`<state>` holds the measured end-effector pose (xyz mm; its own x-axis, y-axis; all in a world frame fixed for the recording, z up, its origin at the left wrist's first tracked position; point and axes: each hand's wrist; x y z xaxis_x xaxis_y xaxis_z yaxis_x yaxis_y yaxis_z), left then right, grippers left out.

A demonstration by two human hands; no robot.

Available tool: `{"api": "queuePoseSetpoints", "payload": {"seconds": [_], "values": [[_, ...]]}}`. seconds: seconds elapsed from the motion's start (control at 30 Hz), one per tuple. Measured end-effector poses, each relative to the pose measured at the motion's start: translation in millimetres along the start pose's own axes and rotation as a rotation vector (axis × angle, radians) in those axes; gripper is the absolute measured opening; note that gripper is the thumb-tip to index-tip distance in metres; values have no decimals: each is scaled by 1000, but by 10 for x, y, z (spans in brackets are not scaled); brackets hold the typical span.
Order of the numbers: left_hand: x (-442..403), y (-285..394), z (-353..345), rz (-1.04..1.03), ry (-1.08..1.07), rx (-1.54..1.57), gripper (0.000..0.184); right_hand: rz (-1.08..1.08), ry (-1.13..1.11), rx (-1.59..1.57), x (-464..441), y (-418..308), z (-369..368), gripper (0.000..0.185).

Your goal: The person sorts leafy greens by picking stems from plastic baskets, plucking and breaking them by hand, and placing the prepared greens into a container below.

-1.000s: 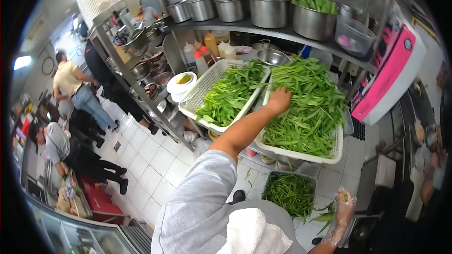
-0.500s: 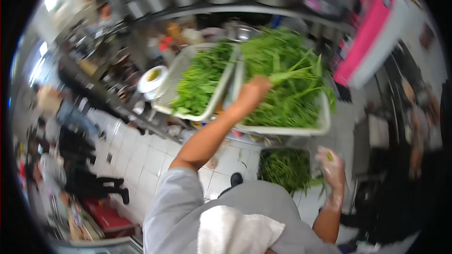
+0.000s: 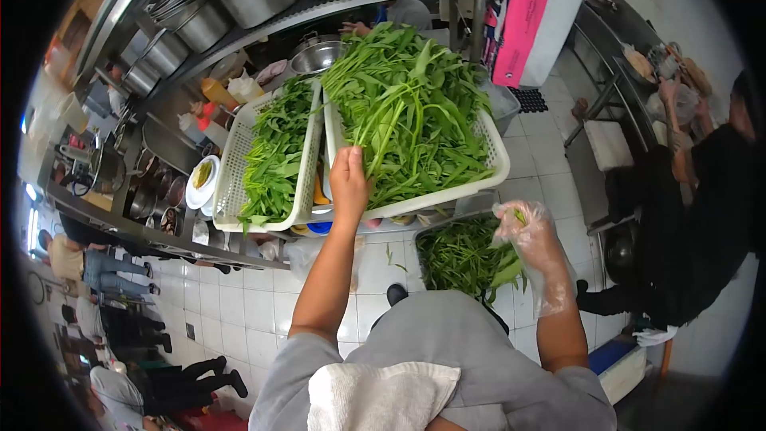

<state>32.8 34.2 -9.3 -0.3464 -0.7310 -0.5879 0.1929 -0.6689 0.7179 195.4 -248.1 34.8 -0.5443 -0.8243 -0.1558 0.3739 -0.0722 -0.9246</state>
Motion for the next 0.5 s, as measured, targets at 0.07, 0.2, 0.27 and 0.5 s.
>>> {"api": "queuePoseSetpoints", "payload": {"seconds": [0.07, 0.2, 0.27, 0.5], "values": [[34, 237, 59, 539, -160, 562, 26, -437, -55, -97, -84, -191, 11, 17], [128, 287, -49, 560, -208, 546, 28, 282, -127, 349, -622, 39, -288, 26], [135, 280, -43, 527, -237, 571, 28, 448, -124, 581, -1032, -43, -460, 33], [3, 380, 320, 482, -4, 655, 25, -68, -142, 720, -1998, 391, -610, 34]]}}
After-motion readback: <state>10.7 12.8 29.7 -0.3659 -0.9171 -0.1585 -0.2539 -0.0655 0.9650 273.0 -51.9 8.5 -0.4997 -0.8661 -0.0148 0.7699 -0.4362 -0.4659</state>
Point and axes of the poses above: each hand's wrist, its own x-axis away from the middle knuckle, its own z-axis out of the back of the hand, y = z × x, and after that the axes turned 2 degrees about -z, right-handed
